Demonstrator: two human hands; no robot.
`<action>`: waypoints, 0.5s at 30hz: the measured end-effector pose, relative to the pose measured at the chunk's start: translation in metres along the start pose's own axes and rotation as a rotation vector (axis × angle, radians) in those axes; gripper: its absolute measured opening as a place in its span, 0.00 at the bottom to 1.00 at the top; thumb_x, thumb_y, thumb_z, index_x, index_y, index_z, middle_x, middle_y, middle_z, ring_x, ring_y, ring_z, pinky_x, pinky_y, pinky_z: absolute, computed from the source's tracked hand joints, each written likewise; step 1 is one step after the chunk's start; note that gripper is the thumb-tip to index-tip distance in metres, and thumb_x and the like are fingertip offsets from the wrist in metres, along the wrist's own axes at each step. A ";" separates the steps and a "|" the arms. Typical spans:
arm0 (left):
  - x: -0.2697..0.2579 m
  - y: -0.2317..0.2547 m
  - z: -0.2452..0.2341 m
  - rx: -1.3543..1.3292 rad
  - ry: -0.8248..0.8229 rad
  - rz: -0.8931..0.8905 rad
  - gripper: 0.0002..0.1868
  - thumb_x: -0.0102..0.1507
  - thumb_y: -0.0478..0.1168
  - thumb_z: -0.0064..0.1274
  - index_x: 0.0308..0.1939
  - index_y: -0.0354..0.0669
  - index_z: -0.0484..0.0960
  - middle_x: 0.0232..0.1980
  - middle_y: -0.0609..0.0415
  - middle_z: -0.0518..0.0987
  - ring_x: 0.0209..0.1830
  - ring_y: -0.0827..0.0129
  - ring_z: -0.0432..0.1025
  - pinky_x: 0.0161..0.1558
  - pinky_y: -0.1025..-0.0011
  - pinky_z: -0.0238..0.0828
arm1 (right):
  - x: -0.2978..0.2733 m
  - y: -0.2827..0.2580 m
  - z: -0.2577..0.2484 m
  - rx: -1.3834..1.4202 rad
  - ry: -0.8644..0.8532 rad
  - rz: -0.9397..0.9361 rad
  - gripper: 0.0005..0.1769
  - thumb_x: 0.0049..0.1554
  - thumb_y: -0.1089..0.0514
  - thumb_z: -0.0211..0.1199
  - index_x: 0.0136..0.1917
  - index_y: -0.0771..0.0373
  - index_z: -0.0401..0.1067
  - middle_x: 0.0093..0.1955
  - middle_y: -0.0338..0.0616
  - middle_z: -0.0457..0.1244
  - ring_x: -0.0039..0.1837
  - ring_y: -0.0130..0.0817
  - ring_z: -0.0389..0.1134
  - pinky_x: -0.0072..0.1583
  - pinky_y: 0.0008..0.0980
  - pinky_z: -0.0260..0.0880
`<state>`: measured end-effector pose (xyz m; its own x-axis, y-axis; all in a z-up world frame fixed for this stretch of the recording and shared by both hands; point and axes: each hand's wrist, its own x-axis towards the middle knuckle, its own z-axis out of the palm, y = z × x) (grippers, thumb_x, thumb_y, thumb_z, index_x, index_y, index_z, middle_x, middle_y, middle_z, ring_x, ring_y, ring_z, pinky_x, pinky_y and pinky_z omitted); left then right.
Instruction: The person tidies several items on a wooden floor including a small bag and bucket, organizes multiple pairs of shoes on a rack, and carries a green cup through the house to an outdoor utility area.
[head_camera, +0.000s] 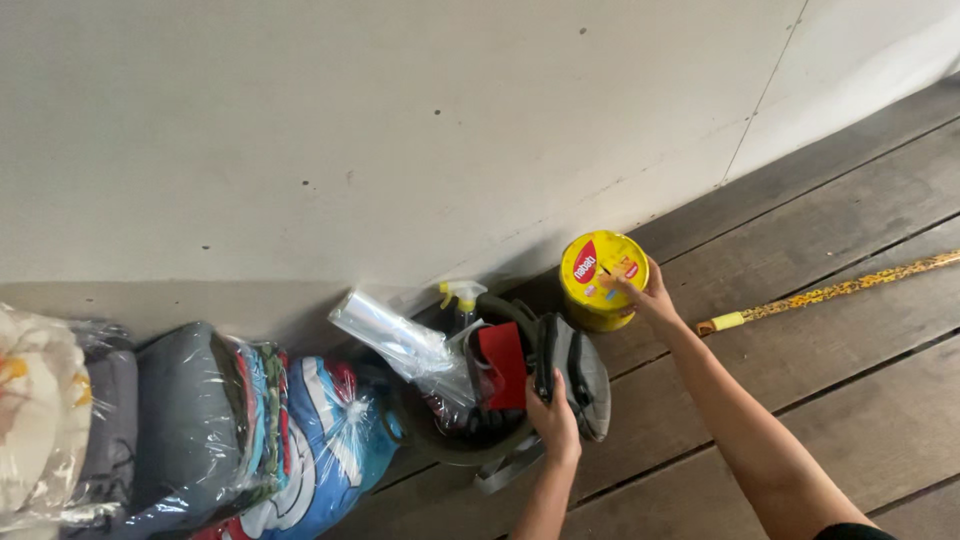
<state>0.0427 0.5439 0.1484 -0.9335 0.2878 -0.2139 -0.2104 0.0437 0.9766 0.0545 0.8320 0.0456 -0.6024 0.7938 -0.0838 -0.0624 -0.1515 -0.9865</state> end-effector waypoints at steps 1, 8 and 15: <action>-0.003 -0.004 0.002 -0.017 0.028 -0.003 0.23 0.66 0.50 0.55 0.57 0.36 0.78 0.52 0.50 0.81 0.53 0.63 0.74 0.57 0.67 0.67 | 0.001 0.008 0.010 0.044 -0.032 -0.006 0.44 0.57 0.47 0.62 0.80 0.51 0.46 0.68 0.47 0.61 0.60 0.41 0.68 0.47 0.48 0.71; -0.036 -0.015 -0.007 -0.034 -0.013 -0.005 0.21 0.65 0.48 0.55 0.54 0.35 0.78 0.50 0.51 0.81 0.50 0.64 0.74 0.54 0.67 0.69 | -0.014 0.027 0.060 -0.031 -0.196 0.288 0.39 0.63 0.38 0.47 0.83 0.43 0.42 0.70 0.38 0.57 0.60 0.35 0.61 0.54 0.41 0.69; -0.014 0.018 0.004 0.055 -0.288 0.058 0.12 0.62 0.39 0.60 0.45 0.36 0.79 0.40 0.56 0.80 0.40 0.70 0.73 0.46 0.71 0.69 | -0.029 0.019 0.012 0.063 -0.231 0.336 0.37 0.65 0.35 0.44 0.81 0.51 0.52 0.65 0.49 0.61 0.59 0.36 0.65 0.63 0.41 0.67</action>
<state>0.0526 0.5443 0.1690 -0.8210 0.5507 -0.1510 -0.1355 0.0690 0.9884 0.0616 0.7987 0.0308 -0.7596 0.5421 -0.3593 0.1241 -0.4215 -0.8983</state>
